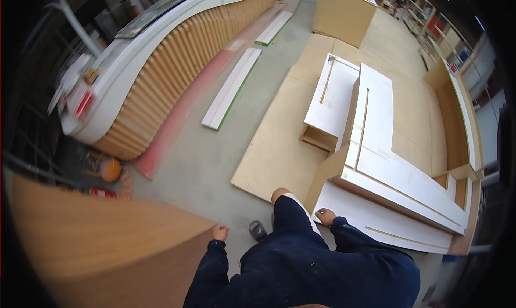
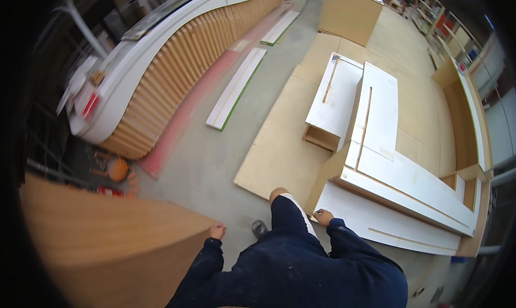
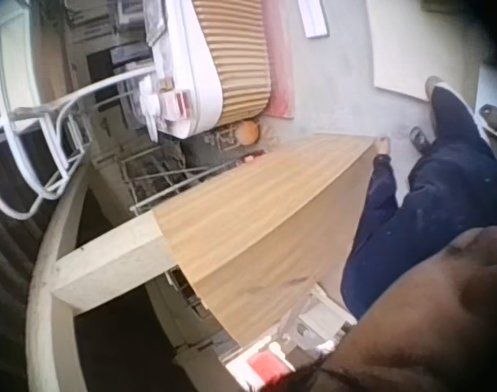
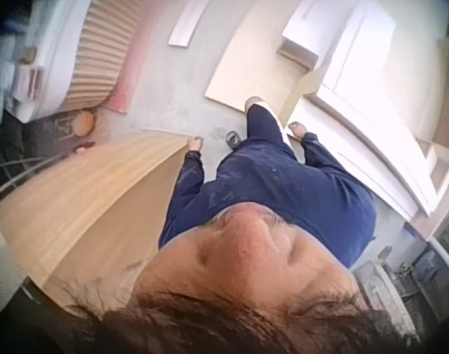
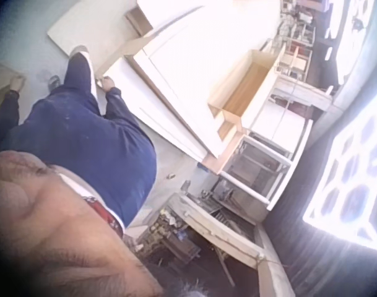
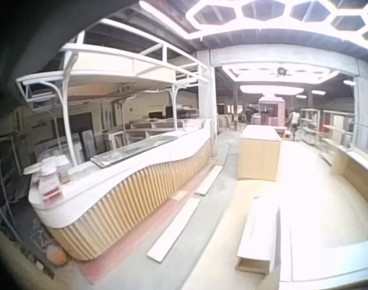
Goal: The person walks across the workshop, measures wooden boards with a tape measure, and fastens them onto a wooden frame using a power drill and screws.
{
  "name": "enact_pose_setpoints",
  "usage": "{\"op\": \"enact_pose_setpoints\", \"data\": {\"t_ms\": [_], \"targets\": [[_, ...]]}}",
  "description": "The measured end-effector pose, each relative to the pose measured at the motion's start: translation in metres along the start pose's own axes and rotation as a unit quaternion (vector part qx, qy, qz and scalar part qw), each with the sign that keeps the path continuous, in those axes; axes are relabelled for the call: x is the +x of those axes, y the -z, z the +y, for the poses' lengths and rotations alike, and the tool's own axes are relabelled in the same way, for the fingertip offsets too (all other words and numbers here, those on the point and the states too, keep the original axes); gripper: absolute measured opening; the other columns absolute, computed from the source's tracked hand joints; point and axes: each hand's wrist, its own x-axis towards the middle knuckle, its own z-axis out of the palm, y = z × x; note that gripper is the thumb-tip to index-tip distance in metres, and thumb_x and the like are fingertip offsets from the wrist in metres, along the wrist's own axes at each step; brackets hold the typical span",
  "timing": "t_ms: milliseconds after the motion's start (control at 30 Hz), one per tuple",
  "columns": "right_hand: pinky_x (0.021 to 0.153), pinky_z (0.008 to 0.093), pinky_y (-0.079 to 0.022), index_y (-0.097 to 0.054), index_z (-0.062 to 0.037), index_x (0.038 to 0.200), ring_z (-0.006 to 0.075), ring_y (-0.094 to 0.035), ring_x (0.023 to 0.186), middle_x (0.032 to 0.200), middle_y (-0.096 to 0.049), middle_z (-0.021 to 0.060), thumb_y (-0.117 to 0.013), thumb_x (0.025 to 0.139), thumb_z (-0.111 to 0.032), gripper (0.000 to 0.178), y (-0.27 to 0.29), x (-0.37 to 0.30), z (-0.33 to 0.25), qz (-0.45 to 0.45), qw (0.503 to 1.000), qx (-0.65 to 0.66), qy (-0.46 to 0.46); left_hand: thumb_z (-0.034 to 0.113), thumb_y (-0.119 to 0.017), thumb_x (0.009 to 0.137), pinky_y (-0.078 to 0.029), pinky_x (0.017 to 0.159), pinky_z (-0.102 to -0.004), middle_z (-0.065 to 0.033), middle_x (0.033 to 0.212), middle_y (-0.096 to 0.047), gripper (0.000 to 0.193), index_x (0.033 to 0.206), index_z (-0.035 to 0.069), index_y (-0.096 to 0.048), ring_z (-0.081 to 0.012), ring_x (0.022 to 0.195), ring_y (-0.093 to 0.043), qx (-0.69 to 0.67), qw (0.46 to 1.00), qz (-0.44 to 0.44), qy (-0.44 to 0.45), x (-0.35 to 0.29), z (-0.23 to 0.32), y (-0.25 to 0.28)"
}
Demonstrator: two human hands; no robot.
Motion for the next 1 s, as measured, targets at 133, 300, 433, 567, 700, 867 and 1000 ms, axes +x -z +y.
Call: {"op": "enact_pose_setpoints", "data": {"t_ms": [133, 300, 433, 567, 700, 867, 1000], "targets": [[0.089, 0.0393, -0.047, -0.063, -0.002, 0.11, 0.0338, -0.06, 0.103, 0.109, -0.064, 0.02, -0.053, 0.085, -0.046, 0.051, 0.022, 0.056, -0.05, -0.057, 0.961, 0.189, -0.196, 0.008, -0.059, 0.086, -0.047, 0.052, -0.0242, -0.0039, 0.068, -0.064, 0.011, 0.088, 0.0, -0.066, -0.0101, 0.056, -0.058, -0.08, 0.993, -0.038, -0.073, 0.138, 0.141, 0.03], [0.067, 0.0381, -0.053, -0.062, -0.0016, 0.11, 0.0256, -0.065, 0.071, 0.086, -0.067, 0.0159, -0.053, 0.086, -0.043, 0.049, 0.009, 0.17, -0.066, -0.097, 0.982, 0.051, -0.153, 0.0, -0.052, 0.082, -0.048, 0.048, -0.0269, -0.0103, 0.071, -0.064, 0.02, 0.099, -0.004, -0.062, -0.0147, 0.055, -0.059, -0.039, 0.997, -0.062, -0.012, 0.256, 0.215, 0.05], [0.086, 0.0394, -0.048, -0.06, -0.0019, 0.116, 0.0335, -0.062, 0.098, 0.106, -0.063, 0.0227, -0.054, 0.086, -0.041, 0.049, 0.085, 0.255, -0.142, -0.077, 0.995, 0.01, -0.055, -0.005, -0.046, 0.078, -0.048, 0.045, -0.0308, -0.014, 0.072, -0.064, 0.024, 0.099, -0.001, -0.058, -0.0209, 0.054, -0.061, 0.043, 0.988, -0.102, 0.104, 0.291, 0.289, 0.066], [0.082, 0.0389, -0.049, -0.057, 0.0005, 0.117, 0.0321, -0.063, 0.092, 0.101, -0.065, 0.0221, -0.053, 0.088, -0.041, 0.051, 0.207, 0.35, -0.251, 0.053, 0.985, 0.166, -0.01, -0.002, -0.045, 0.08, -0.048, 0.045, -0.0317, -0.0125, 0.069, -0.061, 0.018, 0.092, 0.0, -0.058, -0.0228, 0.054, -0.061, -0.011, 0.968, -0.15, 0.199, 0.36, 0.351, 0.082], [0.054, 0.0269, -0.043, -0.058, 0.0011, 0.112, 0.0119, -0.052, 0.059, 0.071, -0.055, 0.0025, -0.056, 0.09, -0.032, 0.04, 0.326, 0.423, -0.344, 0.095, 0.934, 0.345, 0.011, 0.002, -0.044, 0.082, -0.045, 0.043, -0.031, -0.0114, 0.067, -0.058, 0.017, 0.09, 0.001, -0.059, -0.0216, 0.053, -0.059, -0.006, 0.967, -0.17, 0.189, 0.443, 0.438, 0.071], [0.053, 0.03, -0.046, -0.059, -0.0019, 0.108, 0.0151, -0.056, 0.061, 0.074, -0.057, 0.0068, -0.054, 0.089, -0.038, 0.041, 0.357, 0.545, -0.343, 0.105, 0.917, 0.37, -0.102, 0.005, -0.05, 0.083, -0.046, 0.045, -0.0308, -0.0073, 0.066, -0.058, 0.015, 0.091, 0.003, -0.062, -0.0178, 0.055, -0.059, 0.27, 0.918, -0.289, -0.023, 0.585, 0.555, 0.04], [0.05, 0.038, -0.049, -0.061, -0.0004, 0.081, 0.0255, -0.06, 0.053, 0.06, -0.058, 0.0144, -0.047, 0.089, -0.039, 0.042, 0.333, 0.599, -0.303, -0.02, 0.972, 0.179, -0.149, 0.009, -0.054, 0.083, -0.048, 0.048, -0.0321, -0.0055, 0.066, -0.059, 0.017, 0.096, 0.003, -0.063, -0.0155, 0.057, -0.06, 0.196, 0.948, -0.245, 0.048, 0.767, 0.603, 0.0]]}}
